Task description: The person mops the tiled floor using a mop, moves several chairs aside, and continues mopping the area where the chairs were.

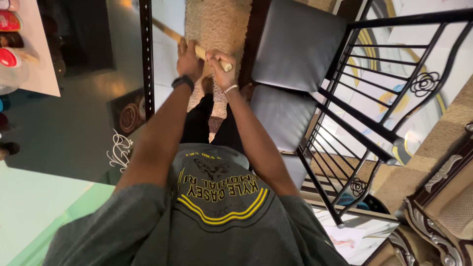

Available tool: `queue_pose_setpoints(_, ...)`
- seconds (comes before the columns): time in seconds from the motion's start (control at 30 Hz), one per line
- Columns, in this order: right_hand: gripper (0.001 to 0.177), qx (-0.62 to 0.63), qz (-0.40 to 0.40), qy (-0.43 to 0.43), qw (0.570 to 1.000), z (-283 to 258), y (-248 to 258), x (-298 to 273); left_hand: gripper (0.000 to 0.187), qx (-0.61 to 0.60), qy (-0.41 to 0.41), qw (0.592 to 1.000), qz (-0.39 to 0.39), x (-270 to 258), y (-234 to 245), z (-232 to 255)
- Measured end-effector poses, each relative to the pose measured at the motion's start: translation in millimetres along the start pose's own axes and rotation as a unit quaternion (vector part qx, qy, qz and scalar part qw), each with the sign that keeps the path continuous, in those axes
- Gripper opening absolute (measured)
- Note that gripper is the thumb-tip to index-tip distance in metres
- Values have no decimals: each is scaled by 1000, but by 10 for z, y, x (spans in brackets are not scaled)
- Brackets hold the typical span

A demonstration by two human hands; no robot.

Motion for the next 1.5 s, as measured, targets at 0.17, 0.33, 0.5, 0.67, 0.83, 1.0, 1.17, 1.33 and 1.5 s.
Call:
queue_pose_setpoints(0.17,24,-47,-96,-71,992,-388,59,-23,43,-1,54,997,56,-332,-94,192)
queue_pose_setpoints(0.33,26,-95,-160,-135,973,-600,0,176,41,-48,56,982,172,-431,-509,41)
queue_pose_setpoints(0.5,22,-176,-161,-129,963,-1087,-315,543,54,-291,134,875,362,15,-694,-168)
queue_pose_setpoints(0.67,17,-174,-210,-4,962,-1662,-721,737,47,-316,79,864,383,519,-398,-189)
queue_pose_setpoints(0.83,21,-152,-210,52,964,-1751,-722,541,67,-275,-46,906,319,778,-459,-396)
queue_pose_setpoints(1.0,33,-205,-70,99,971,-1742,-529,-95,93,-373,-68,925,-13,783,-771,-485)
queue_pose_setpoints(1.17,14,-118,19,172,978,-2032,-488,-737,90,-133,-101,979,-119,424,-509,-190)
queue_pose_setpoints(1.33,21,-98,78,101,987,-2416,-394,-734,42,-102,-141,984,-41,253,-233,358)
queue_pose_setpoints(1.5,27,-146,70,-10,987,-2511,-504,-674,48,-216,102,967,-86,-244,-160,259)
Point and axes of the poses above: each hand's wrist, its own x-axis towards the middle knuckle, its own y-axis out of the back of the hand, z = x × y, the point moved 5 cm from there along x, towards the middle knuckle, and after that the axes turned 9 degrees about -y, right-handed, at the moved point
